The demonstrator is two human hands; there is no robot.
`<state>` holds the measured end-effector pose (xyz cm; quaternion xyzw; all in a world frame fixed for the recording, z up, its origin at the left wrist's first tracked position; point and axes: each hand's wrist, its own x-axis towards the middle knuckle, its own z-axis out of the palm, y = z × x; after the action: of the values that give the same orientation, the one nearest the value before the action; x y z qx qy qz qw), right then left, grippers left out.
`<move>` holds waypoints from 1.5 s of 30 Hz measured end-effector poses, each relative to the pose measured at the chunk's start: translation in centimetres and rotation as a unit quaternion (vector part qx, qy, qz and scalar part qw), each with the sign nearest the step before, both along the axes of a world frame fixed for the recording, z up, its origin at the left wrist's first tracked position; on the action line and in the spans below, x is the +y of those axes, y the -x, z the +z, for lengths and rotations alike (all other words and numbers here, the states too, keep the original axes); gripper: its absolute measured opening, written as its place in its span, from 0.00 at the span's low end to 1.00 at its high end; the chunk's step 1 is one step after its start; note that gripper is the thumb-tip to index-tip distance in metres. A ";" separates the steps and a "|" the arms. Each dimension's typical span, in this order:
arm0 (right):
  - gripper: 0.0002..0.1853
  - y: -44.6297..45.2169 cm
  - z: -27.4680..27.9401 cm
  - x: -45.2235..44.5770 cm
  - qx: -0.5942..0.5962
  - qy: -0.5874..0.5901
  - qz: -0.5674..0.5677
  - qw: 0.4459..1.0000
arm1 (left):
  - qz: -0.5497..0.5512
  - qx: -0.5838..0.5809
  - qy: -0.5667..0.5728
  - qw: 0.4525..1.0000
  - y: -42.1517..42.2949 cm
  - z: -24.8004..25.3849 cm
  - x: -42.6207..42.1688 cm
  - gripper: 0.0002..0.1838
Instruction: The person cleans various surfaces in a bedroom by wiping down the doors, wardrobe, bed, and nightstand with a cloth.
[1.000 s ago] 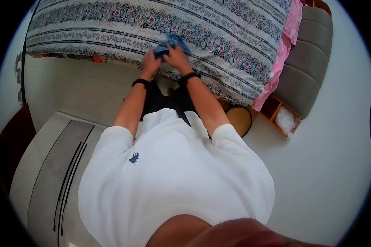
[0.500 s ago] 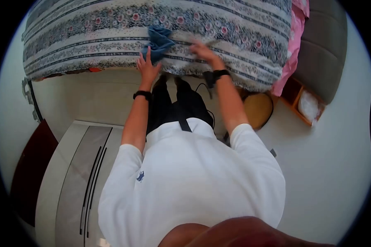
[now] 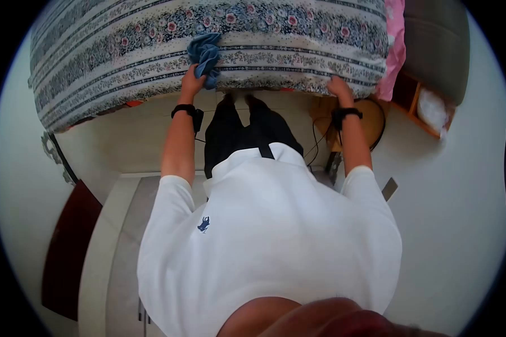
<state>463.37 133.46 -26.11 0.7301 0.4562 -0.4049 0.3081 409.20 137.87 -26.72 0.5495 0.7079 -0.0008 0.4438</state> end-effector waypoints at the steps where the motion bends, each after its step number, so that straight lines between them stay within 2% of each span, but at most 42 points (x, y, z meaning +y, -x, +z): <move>1: 0.29 3.4 3.6 0.9 -0.025 -0.076 0.003 0.997 | 0.043 -0.034 0.036 0.998 0.1 0.4 -0.2 0.32; 2: 0.30 5.6 5.8 1.6 -0.052 -0.153 0.008 0.987 | 0.088 -0.066 0.069 0.991 0.1 1.0 -0.2 0.29; 3: 0.30 7.1 5.0 1.8 -0.064 -0.216 0.038 0.973 | 0.077 -0.062 0.069 0.993 0.2 1.3 -0.7 0.29; 4: 0.30 7.8 4.3 2.1 -0.077 -0.279 0.069 0.955 | 0.067 -0.049 -0.007 0.997 0.1 1.3 -1.7 0.27; 5: 0.30 7.9 4.4 2.6 -0.074 -0.286 0.056 0.954 | 0.055 -0.036 -0.091 0.994 0.0 1.6 -2.0 0.25; 7: 0.31 8.1 4.1 3.0 -0.018 -0.250 0.155 0.956 | 0.034 -0.028 -0.137 0.990 0.0 1.4 -2.7 0.25; 9: 0.32 5.4 2.8 1.4 -0.053 -0.219 0.128 0.966 | 0.010 -0.026 -0.181 0.983 -0.7 3.3 -2.4 0.25; 11: 0.34 3.8 3.3 -0.5 -0.111 -0.140 0.172 0.969 | 0.139 -0.136 -0.069 0.979 -2.4 7.0 -1.2 0.28; 12: 0.34 4.0 3.7 -0.7 -0.112 -0.142 0.171 0.969 | 0.137 -0.137 -0.071 0.978 -3.5 8.5 -0.7 0.28; 14: 0.32 3.9 5.0 -1.0 -0.123 -0.109 0.163 0.973 | 0.183 -0.126 -0.146 0.964 -5.4 10.8 -1.1 0.35; 15: 0.32 4.1 5.1 -0.3 -0.124 -0.115 0.176 0.970 | 0.195 -0.126 -0.151 0.961 -5.7 10.0 -1.4 0.35; 17: 0.25 5.4 5.7 1.5 -0.142 0.003 0.247 0.959 | 0.113 -0.078 -0.162 0.977 -5.9 7.9 -0.9 0.37; 18: 0.22 5.9 5.8 2.6 -0.126 0.013 0.185 0.974 | 0.135 -0.069 -0.169 0.974 -5.9 7.5 -1.0 0.37; 19: 0.19 6.3 5.6 3.7 -0.109 0.023 0.123 0.986 | 0.086 -0.090 -0.112 0.986 -6.0 7.4 -0.9 0.40; 20: 0.21 6.4 4.7 4.3 -0.081 0.009 0.111 0.990 | 0.043 -0.111 -0.054 0.991 -5.2 7.2 -0.9 0.43; 21: 0.24 6.8 3.7 4.8 -0.052 -0.005 0.098 0.994 | 0.071 -0.103 -0.063 0.990 -4.0 6.1 -1.0 0.43; 22: 0.24 8.7 4.4 5.0 -0.044 -0.010 0.123 0.991 | 0.007 -0.122 -0.009 0.992 -2.8 4.5 -1.2 0.45; 23: 0.28 10.4 5.3 4.8 -0.042 -0.110 0.171 0.978 | -0.056 -0.143 0.045 0.987 -1.9 3.7 -1.3 0.46; 24: 0.32 12.6 6.1 5.0 -0.040 -0.209 0.207 0.955 | -0.039 -0.136 0.039 0.989 -1.6 4.5 -1.2 0.46; 26: 0.40 17.3 4.6 5.2 0.092 -0.290 0.217 0.928 | 0.057 -0.130 -0.026 0.989 -2.5 7.4 -0.8 0.47; 27: 0.38 20.2 4.2 5.4 0.193 -0.351 0.234 0.886 | 0.069 -0.130 -0.031 0.989 -2.4 8.9 0.4 0.47; 28: 0.37 23.6 4.2 5.4 0.291 -0.402 0.248 0.832 | 0.027 -0.186 -0.009 0.982 -2.4 10.4 1.3 0.48; 29: 0.33 27.3 4.8 5.9 0.365 -0.399 0.221 0.812 | -0.015 -0.242 0.011 0.970 -2.3 11.0 1.8 0.49; 30: 0.30 30.6 5.6 6.3 0.437 -0.388 0.192 0.788 | -0.001 -0.246 0.009 0.969 -2.6 10.7 1.8 0.49; 31: 0.30 33.5 6.1 7.0 0.439 -0.383 0.204 0.787 | 0.057 -0.289 0.026 0.955 -2.7 10.3 2.0 0.50; 32: 0.26 36.2 6.2 7.7 0.438 -0.308 0.122 0.836 | 0.114 -0.331 0.043 0.936 -2.4 9.7 2.2 0.50; 33: 0.22 38.2 6.4 8.3 0.427 -0.228 0.038 0.874 | 0.125 -0.336 0.039 0.933 -1.8 9.2 2.1 0.50; 34: 0.17 39.4 3.9 8.3 0.418 -0.312 0.029 0.852 | 0.186 -0.343 0.027 0.920 -0.9 8.2 1.9 0.50; 35: 0.17 40.1 2.3 8.3 0.417 -0.309 0.040 0.854 | 0.247 -0.350 0.016 0.904 0.2 7.2 1.5 0.49; 36: 0.21 40.6 1.0 8.7 0.429 -0.263 0.012 0.864 | 0.254 -0.356 0.011 0.899 1.5 6.5 0.9 0.49; 37: 0.26 41.1 -0.4 9.0 0.438 -0.217 -0.012 0.872 | 0.189 -0.377 -0.020 0.907 2.7 6.0 0.3 0.48; 38: 0.26 41.5 -3.7 7.7 0.434 -0.217 0.002 0.874 | 0.123 -0.394 -0.053 0.909 4.1 5.6 -0.3 0.47; 39: 0.30 41.2 -8.0 6.1 0.435 -0.254 0.044 0.863 | 0.135 -0.402 -0.064 0.903 5.5 5.2 -1.0 0.47; 40: 0.33 41.4 -9.8 6.3 0.440 -0.285 0.090 0.847 | 0.119 -0.364 -0.034 0.923 6.6 5.1 -1.7 0.45; 41: 0.33 43.5 -7.9 6.6 0.441 -0.278 0.112 0.846 | 0.102 -0.325 -0.003 0.940 8.3 4.2 -2.5 0.43; 42: 0.36 46.8 -4.9 5.5 0.324 -0.264 0.137 0.898 | 0.124 -0.335 -0.015 0.934 10.3 2.0 -3.9 0.43; 43: 0.39 49.7 -2.4 4.4 0.207 -0.245 0.156 0.934 | 0.160 -0.334 -0.043 0.928 11.5 -0.1 -5.8 0.38; 44: 0.35 51.5 -1.3 4.4 0.216 -0.250 0.135 0.934 | 0.196 -0.331 -0.070 0.920 12.9 -0.1 -6.9 0.33; 45: 0.35 54.2 -0.5 4.4 0.220 -0.247 0.153 0.931 | 0.213 -0.330 -0.078 0.916 15.1 -0.1 -7.7 0.33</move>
<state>409.22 137.91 -26.62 0.5970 0.7044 -0.3778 0.0679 394.09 130.22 -26.85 0.3874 0.6193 0.3308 0.5975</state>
